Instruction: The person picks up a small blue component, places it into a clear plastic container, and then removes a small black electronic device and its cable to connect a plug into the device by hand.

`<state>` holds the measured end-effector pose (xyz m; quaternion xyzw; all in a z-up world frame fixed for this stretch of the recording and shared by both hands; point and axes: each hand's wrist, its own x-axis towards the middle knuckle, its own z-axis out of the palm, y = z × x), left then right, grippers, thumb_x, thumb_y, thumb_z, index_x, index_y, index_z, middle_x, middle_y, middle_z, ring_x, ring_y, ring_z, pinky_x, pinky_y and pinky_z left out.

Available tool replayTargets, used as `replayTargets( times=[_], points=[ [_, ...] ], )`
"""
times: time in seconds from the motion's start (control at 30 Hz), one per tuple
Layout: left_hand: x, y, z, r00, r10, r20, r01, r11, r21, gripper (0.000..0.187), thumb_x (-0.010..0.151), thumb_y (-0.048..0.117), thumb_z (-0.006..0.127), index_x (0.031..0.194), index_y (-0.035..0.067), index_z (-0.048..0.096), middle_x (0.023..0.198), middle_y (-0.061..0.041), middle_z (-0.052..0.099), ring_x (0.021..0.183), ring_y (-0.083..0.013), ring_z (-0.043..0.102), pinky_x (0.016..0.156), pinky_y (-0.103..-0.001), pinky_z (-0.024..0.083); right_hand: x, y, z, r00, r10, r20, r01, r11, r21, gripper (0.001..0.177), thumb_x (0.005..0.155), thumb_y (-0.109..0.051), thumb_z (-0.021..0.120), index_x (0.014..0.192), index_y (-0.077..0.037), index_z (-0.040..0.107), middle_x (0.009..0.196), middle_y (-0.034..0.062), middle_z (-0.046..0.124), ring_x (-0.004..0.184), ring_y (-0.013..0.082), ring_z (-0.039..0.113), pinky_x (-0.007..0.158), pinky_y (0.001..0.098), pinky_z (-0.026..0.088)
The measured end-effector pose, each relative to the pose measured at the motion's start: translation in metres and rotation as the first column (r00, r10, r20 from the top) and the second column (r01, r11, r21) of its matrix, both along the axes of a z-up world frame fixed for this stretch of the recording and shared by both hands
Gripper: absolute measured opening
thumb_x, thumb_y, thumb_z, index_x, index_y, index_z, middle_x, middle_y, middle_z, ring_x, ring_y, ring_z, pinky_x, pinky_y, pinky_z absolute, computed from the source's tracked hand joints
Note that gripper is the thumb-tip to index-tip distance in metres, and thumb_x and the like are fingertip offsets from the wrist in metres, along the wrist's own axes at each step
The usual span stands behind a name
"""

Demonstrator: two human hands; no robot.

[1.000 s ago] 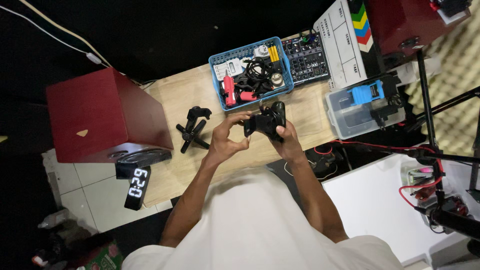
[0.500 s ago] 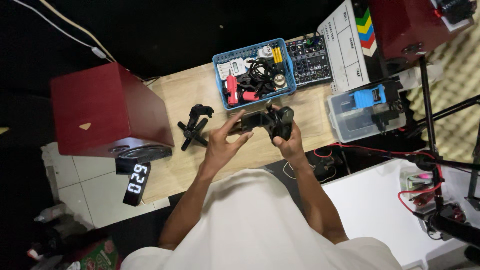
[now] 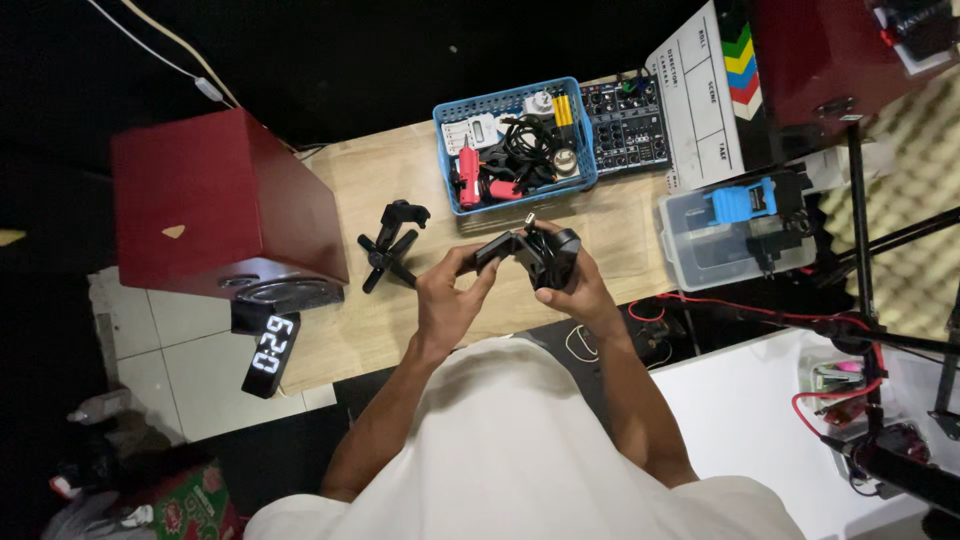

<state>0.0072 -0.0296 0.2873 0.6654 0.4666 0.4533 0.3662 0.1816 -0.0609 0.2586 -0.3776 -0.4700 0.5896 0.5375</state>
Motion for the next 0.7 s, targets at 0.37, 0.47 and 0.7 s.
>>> replayTargets(
  times=[0.37,0.47,0.7],
  points=[
    [-0.001,-0.008,-0.003,0.997,-0.038,0.069,0.038,0.999,0.003,0.019,0.075,0.004,0.064,0.092,0.0,0.058,0.085,-0.01,0.063,0.08,-0.0138,0.063,0.07,-0.023,0.05,0.01,0.0,0.009,0.984,0.162,-0.075,-0.16,0.987,0.025,0.067,0.067,0.0,0.067,0.125,0.0,0.033,0.114,0.0149,0.047,0.096,0.0218,0.053,0.084,0.032,0.043],
    [0.001,-0.012,-0.004,0.998,-0.011,0.065,0.01,1.0,0.008,0.021,0.073,0.002,0.064,0.093,-0.001,0.058,0.088,-0.011,0.063,0.082,-0.0149,0.062,0.071,-0.024,0.049,0.01,0.006,0.015,0.97,0.223,-0.096,-0.208,0.968,0.142,0.068,0.065,0.004,0.067,0.123,-0.005,0.032,0.125,0.013,0.04,0.103,0.0224,0.051,0.083,0.0329,0.045],
    [0.005,-0.017,0.0,0.975,-0.053,0.218,0.04,0.997,0.066,0.023,0.076,-0.002,0.061,0.095,0.0,0.048,0.099,-0.01,0.059,0.093,-0.0174,0.059,0.081,-0.025,0.049,0.013,0.003,0.031,0.967,0.23,0.113,-0.243,0.962,0.121,0.076,0.06,0.008,0.069,0.125,-0.005,0.032,0.128,0.0152,0.039,0.096,0.02,0.052,0.077,0.0301,0.048]
  ],
)
